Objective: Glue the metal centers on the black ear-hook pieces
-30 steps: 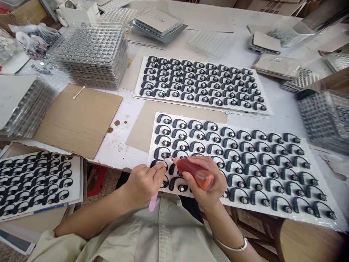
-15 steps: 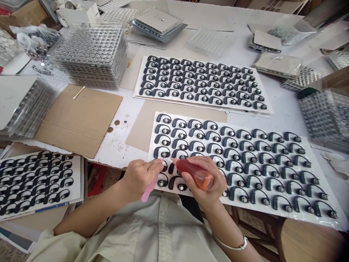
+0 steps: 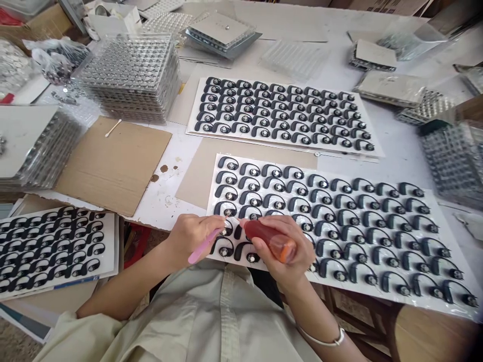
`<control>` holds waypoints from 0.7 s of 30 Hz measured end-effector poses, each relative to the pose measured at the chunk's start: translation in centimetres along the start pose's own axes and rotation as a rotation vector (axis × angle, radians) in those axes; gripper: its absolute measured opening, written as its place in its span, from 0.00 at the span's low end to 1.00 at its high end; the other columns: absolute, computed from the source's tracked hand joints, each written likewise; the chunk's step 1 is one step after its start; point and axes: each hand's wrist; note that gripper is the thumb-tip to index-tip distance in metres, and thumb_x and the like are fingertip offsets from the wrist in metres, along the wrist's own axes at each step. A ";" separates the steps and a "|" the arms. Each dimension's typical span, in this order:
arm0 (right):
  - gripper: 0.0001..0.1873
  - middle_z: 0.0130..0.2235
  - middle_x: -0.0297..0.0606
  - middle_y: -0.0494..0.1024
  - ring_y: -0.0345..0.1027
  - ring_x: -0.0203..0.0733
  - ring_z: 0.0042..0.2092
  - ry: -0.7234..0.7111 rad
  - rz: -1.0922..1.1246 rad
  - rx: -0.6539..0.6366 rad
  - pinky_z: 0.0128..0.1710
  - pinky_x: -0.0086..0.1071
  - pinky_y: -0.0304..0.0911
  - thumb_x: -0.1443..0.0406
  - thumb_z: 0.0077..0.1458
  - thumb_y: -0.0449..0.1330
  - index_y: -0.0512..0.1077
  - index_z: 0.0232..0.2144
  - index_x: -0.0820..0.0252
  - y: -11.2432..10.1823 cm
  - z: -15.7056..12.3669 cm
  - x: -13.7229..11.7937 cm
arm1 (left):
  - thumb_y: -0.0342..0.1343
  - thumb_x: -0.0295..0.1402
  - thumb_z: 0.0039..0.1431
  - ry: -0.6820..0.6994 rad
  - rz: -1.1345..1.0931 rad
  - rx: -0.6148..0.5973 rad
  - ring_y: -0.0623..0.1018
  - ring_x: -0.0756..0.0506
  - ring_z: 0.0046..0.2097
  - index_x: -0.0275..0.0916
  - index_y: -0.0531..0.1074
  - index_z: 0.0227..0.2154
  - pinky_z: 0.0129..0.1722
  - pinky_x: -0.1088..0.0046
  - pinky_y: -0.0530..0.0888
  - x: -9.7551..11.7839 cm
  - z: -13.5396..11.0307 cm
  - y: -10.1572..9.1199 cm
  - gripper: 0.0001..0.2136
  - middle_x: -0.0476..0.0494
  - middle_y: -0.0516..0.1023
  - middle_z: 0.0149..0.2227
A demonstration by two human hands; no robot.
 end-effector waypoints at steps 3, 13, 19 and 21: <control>0.16 0.33 0.38 0.77 0.71 0.44 0.34 0.011 0.002 0.010 0.32 0.41 0.70 0.66 0.49 0.66 0.70 0.41 0.56 0.1 -0.1 0.1 | 0.54 0.22 0.60 -0.032 -0.056 -0.005 0.82 0.46 0.37 0.36 0.71 0.38 0.38 0.76 0.80 -0.1 0.2 -0.1 0.05 0.45 0.82 0.38; 0.15 0.34 0.38 0.77 0.71 0.42 0.35 0.014 0.005 0.012 0.33 0.39 0.70 0.67 0.49 0.66 0.71 0.41 0.58 0.0 -0.1 0.2 | 0.56 0.23 0.59 -0.102 -0.168 -0.051 0.82 0.44 0.38 0.36 0.73 0.36 0.39 0.76 0.80 -0.3 0.5 -0.6 0.04 0.44 0.82 0.38; 0.16 0.34 0.39 0.76 0.71 0.43 0.35 -0.007 0.019 0.006 0.33 0.39 0.70 0.68 0.48 0.66 0.70 0.41 0.59 0.0 -0.1 0.4 | 0.56 0.25 0.59 -0.122 -0.197 -0.053 0.82 0.45 0.38 0.35 0.73 0.36 0.38 0.78 0.79 -0.4 0.6 -0.7 0.04 0.43 0.82 0.38; 0.17 0.34 0.39 0.76 0.71 0.43 0.35 -0.013 0.037 -0.003 0.33 0.39 0.70 0.68 0.48 0.66 0.70 0.42 0.59 0.0 -0.1 0.4 | 0.57 0.25 0.60 -0.140 -0.212 -0.056 0.82 0.45 0.37 0.35 0.74 0.37 0.37 0.77 0.79 -0.6 0.6 -0.7 0.03 0.42 0.82 0.37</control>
Point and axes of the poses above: each hand's wrist, its own z-axis towards the middle knuckle, its own y-axis out of the palm, x = y × z
